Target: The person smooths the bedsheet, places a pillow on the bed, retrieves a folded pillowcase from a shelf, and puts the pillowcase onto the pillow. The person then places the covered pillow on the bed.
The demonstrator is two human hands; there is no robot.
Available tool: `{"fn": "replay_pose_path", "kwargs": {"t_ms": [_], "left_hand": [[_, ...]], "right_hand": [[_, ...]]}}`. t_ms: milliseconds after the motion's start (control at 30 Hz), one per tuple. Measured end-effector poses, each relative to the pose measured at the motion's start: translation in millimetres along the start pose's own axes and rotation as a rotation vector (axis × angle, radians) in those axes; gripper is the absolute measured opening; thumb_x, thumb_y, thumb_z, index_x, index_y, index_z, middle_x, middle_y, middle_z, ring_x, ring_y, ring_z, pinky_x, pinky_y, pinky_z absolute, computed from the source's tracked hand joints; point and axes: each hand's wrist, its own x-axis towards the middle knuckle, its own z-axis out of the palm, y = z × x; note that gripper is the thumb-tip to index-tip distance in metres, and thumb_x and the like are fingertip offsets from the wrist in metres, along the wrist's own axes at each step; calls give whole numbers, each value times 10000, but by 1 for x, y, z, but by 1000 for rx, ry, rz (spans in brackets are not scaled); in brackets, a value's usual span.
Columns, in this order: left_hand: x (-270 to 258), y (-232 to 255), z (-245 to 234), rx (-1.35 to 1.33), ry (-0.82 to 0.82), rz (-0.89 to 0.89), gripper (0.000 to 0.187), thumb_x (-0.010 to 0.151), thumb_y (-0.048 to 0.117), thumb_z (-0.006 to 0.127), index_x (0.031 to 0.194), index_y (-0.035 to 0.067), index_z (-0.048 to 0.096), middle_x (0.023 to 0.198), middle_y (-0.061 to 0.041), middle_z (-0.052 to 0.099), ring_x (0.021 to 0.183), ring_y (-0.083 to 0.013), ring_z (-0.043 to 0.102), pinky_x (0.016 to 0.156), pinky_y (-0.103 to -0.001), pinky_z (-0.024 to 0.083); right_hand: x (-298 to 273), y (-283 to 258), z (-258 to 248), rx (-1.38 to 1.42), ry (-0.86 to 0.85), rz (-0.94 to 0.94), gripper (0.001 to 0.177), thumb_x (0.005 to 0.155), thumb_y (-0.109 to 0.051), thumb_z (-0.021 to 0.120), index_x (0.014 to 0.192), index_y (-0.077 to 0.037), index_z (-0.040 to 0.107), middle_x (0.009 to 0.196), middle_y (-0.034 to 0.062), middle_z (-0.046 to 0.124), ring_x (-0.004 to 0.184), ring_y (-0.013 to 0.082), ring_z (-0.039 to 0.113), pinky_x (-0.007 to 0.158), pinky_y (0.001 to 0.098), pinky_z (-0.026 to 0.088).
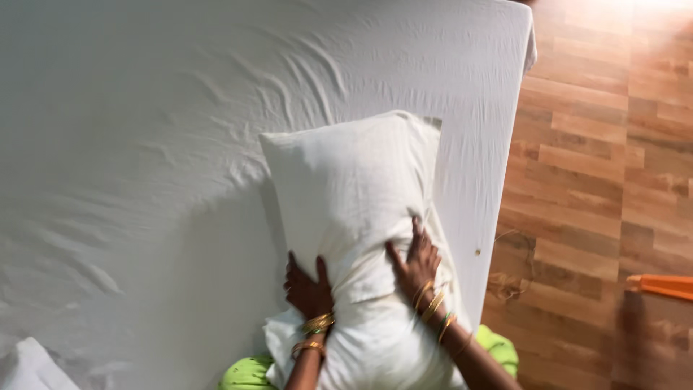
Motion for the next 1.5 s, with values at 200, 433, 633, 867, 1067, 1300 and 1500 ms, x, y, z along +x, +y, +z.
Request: {"fn": "replay_pose_path", "kwargs": {"t_ms": [200, 433, 633, 867, 1067, 1300, 1500], "left_hand": [[0, -17, 17, -134, 109, 58, 715, 985, 528, 528, 1448, -15, 471, 1241, -278, 631, 1063, -458, 626, 894, -544, 508], [25, -8, 38, 239, -104, -138, 702, 941, 513, 505, 1435, 17, 454, 1180, -242, 625, 1056, -432, 634, 920, -504, 523], [46, 2, 47, 452, -153, -128, 827, 923, 589, 493, 1486, -8, 390, 1332, -283, 561, 1152, -451, 608, 993, -484, 501], [42, -2, 39, 317, -368, -280, 894, 922, 668, 460, 1547, 42, 331, 1477, -266, 474, 1325, -436, 507, 1112, -471, 418], [40, 17, 6, 151, -471, -386, 966, 925, 740, 409, 1580, 45, 268, 1448, -264, 489, 1276, -434, 528, 1059, -496, 457], [-8, 54, -47, -177, -235, -479, 1075, 808, 844, 530, 1462, 0, 401, 1292, -300, 617, 1112, -451, 657, 914, -497, 569], [-88, 47, -155, -406, -129, -608, 1036, 732, 830, 602, 1382, 31, 491, 1151, -274, 715, 1032, -426, 717, 886, -479, 592]], "right_hand": [[17, 15, 1, 239, -71, 253, 900, 928, -638, 456, 1649, -148, 230, 1431, 201, 527, 1306, 404, 428, 1173, 519, 263], [32, 25, 39, 41, -75, 301, 744, 952, -479, 407, 1540, -26, 360, 1420, 235, 508, 1385, 390, 399, 1210, 549, 227], [54, 31, 70, -412, -139, 218, 637, 971, -385, 408, 1428, 60, 410, 1489, 289, 430, 1435, 466, 303, 1177, 622, 153], [51, 4, 67, -396, 138, 61, 750, 1024, -392, 340, 1553, 131, 248, 1625, 366, 241, 1506, 510, 170, 1185, 648, 56], [56, -7, 55, -407, 48, 145, 721, 1041, -431, 325, 1605, 0, 200, 1682, 258, 237, 1566, 401, 179, 1253, 597, 117], [69, 29, 1, 85, -397, 50, 759, 962, -355, 511, 1547, 82, 304, 1561, 337, 318, 1378, 400, 310, 1115, 517, 244], [58, 31, -94, 753, -1014, 602, 643, 1019, -364, 672, 1472, 80, 566, 1419, 379, 546, 1115, 348, 527, 951, 479, 458]]}}
